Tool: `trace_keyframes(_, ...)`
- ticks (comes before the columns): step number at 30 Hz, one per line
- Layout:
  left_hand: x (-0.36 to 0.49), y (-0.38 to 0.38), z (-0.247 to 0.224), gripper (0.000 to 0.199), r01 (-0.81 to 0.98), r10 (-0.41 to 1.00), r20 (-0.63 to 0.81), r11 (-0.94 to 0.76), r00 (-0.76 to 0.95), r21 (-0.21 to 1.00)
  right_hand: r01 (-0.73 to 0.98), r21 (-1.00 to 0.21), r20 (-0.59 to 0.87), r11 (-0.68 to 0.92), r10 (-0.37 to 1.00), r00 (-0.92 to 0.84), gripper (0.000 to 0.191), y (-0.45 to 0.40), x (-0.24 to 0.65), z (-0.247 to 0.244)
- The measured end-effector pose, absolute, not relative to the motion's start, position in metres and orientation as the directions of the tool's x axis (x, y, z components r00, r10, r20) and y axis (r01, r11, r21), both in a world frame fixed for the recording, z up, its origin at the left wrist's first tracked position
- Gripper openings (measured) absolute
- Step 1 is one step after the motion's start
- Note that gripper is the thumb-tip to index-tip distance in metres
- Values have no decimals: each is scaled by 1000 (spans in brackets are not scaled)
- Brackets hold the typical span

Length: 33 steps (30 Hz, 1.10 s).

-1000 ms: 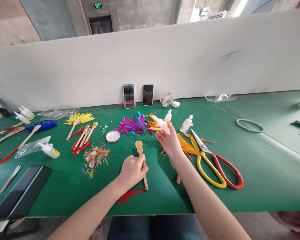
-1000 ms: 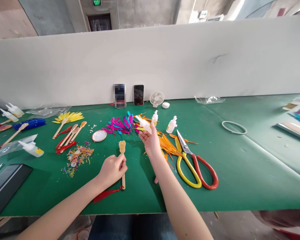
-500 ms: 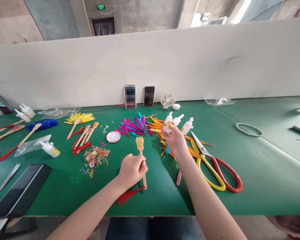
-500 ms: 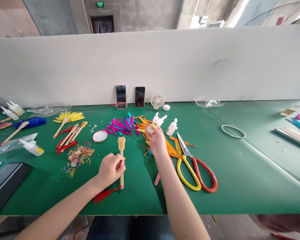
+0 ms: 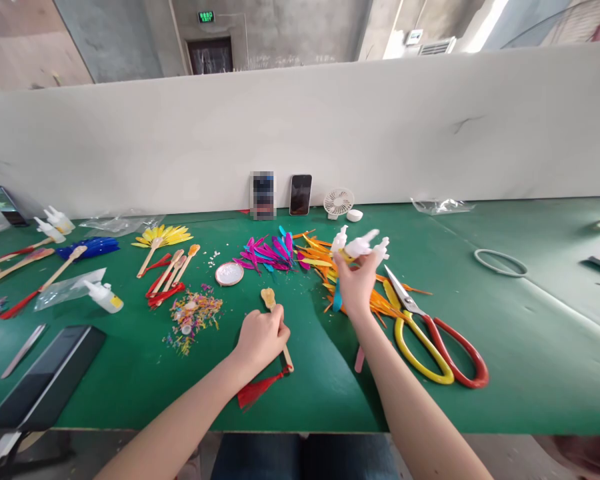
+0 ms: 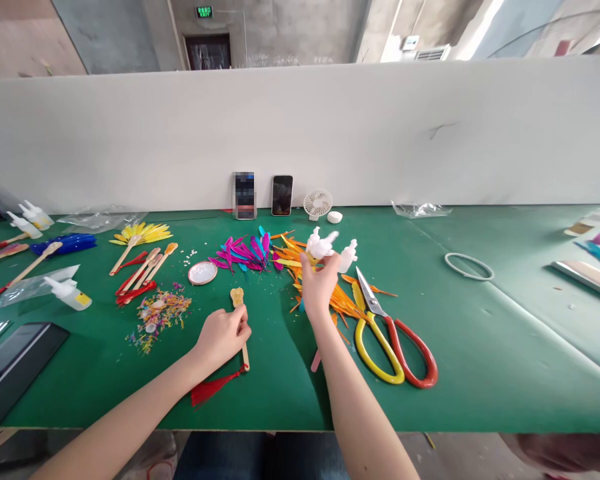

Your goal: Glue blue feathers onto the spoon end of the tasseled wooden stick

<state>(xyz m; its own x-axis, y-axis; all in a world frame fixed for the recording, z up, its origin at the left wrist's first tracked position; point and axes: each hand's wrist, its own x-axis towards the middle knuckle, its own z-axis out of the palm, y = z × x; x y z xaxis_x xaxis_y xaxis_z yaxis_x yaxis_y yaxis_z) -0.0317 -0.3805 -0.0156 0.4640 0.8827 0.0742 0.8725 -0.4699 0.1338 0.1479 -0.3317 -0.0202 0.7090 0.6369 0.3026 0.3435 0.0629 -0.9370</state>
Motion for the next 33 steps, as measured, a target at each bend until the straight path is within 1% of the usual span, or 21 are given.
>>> trace_keyframes(2,-32,-381,-15,13,864,876,72,-481,476,148,356,-927,363,120,535,763,42,-334,151,-17)
trace_keyframes(3,-31,-382,-15,13,854,868,75,-496,490,155,358,-924,375,137,513,772,43,-335,151,-16)
trace_keyframes(4,-31,-382,-16,13,844,858,80,-513,507,159,355,-924,375,142,519,768,42,-335,150,-16)
trace_keyframes(6,-30,-383,-18,14,823,836,91,-548,540,152,344,-932,339,117,617,710,38,-334,145,-18)
trace_keyframes(9,-29,-382,-21,14,807,817,106,-576,567,130,364,-931,240,31,804,544,34,-331,135,-26)
trace_keyframes(11,-29,-382,-23,14,802,811,110,-585,575,123,422,-907,217,-1,856,468,33,-328,130,-32)
trace_keyframes(16,-30,-383,-23,14,798,806,97,-592,584,114,574,-818,238,-46,881,410,31,-327,130,-39)
trace_keyframes(20,-30,-384,-24,13,795,803,91,-596,589,112,587,-810,262,-24,880,397,24,-327,132,-41)
trace_keyframes(22,-30,-384,-24,13,793,802,97,-598,590,115,567,-823,267,-10,875,403,24,-326,132,-43)
trace_keyframes(24,-30,-384,-24,13,793,801,104,-598,589,118,522,-853,261,3,869,421,25,-325,132,-44)
trace_keyframes(26,-30,-384,-24,12,792,801,112,-598,588,121,425,-905,235,17,852,467,21,-323,133,-44)
trace_keyframes(28,-30,-384,-24,12,793,802,118,-597,585,124,282,-958,188,40,834,519,18,-322,135,-43)
trace_keyframes(30,-30,-384,-25,11,792,802,123,-597,585,129,127,-988,140,84,827,545,19,-322,138,-41)
trace_keyframes(33,-31,-383,-26,9,789,801,139,-598,582,140,-161,-978,40,134,873,485,22,-322,141,-38)
